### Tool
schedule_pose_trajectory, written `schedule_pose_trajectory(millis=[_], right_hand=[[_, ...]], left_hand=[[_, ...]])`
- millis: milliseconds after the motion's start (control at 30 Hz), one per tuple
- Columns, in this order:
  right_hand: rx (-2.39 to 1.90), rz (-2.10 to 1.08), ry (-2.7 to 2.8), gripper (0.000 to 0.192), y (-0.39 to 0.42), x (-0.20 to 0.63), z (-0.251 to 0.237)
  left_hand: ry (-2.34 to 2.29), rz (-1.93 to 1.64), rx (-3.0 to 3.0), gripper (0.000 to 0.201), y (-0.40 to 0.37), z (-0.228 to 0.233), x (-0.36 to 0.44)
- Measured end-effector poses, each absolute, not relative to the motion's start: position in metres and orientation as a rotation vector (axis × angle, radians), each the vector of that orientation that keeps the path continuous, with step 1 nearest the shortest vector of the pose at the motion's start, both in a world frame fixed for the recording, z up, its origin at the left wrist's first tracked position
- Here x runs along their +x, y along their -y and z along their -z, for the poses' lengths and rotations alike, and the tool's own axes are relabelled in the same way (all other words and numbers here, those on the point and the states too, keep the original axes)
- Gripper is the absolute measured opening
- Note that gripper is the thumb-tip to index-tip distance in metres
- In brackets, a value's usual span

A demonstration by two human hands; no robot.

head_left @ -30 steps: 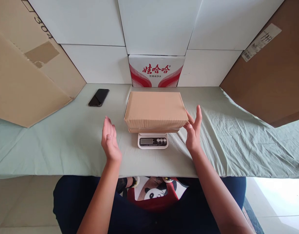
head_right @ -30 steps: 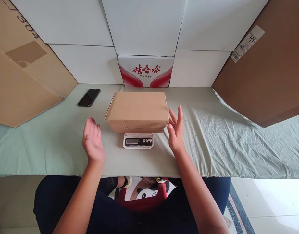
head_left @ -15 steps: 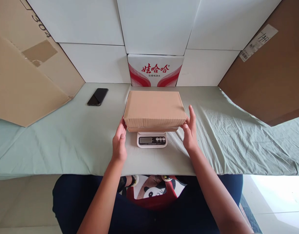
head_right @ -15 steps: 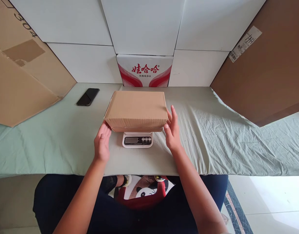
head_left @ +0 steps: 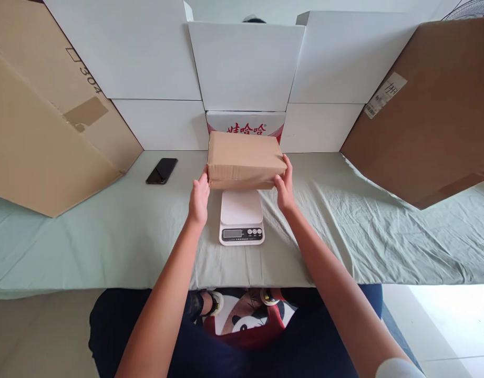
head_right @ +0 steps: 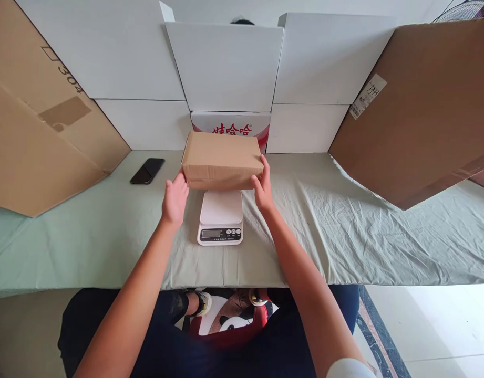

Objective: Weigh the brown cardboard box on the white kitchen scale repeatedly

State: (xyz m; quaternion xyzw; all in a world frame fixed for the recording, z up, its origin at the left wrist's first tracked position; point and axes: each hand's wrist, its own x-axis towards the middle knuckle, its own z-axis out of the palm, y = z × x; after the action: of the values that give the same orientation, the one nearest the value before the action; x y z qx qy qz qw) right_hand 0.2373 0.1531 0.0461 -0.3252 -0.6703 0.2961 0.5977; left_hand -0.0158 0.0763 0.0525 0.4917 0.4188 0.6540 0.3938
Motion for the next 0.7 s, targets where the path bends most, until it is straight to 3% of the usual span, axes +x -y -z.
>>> schedule_pose_trajectory(millis=[200,700], right_hand=[[-0.806,-0.734,1.484,0.079,-0.190,0.219,-0.023],[-0.856,-0.882,1.491,0.083,-0.188,0.219,-0.018]], left_hand=[[-1.177,-1.601,1.049,0.091,-0.141,-0.017,-0.016],[-1.205,-1.706,1.066,0.089,-0.136,0.004,-0.020]])
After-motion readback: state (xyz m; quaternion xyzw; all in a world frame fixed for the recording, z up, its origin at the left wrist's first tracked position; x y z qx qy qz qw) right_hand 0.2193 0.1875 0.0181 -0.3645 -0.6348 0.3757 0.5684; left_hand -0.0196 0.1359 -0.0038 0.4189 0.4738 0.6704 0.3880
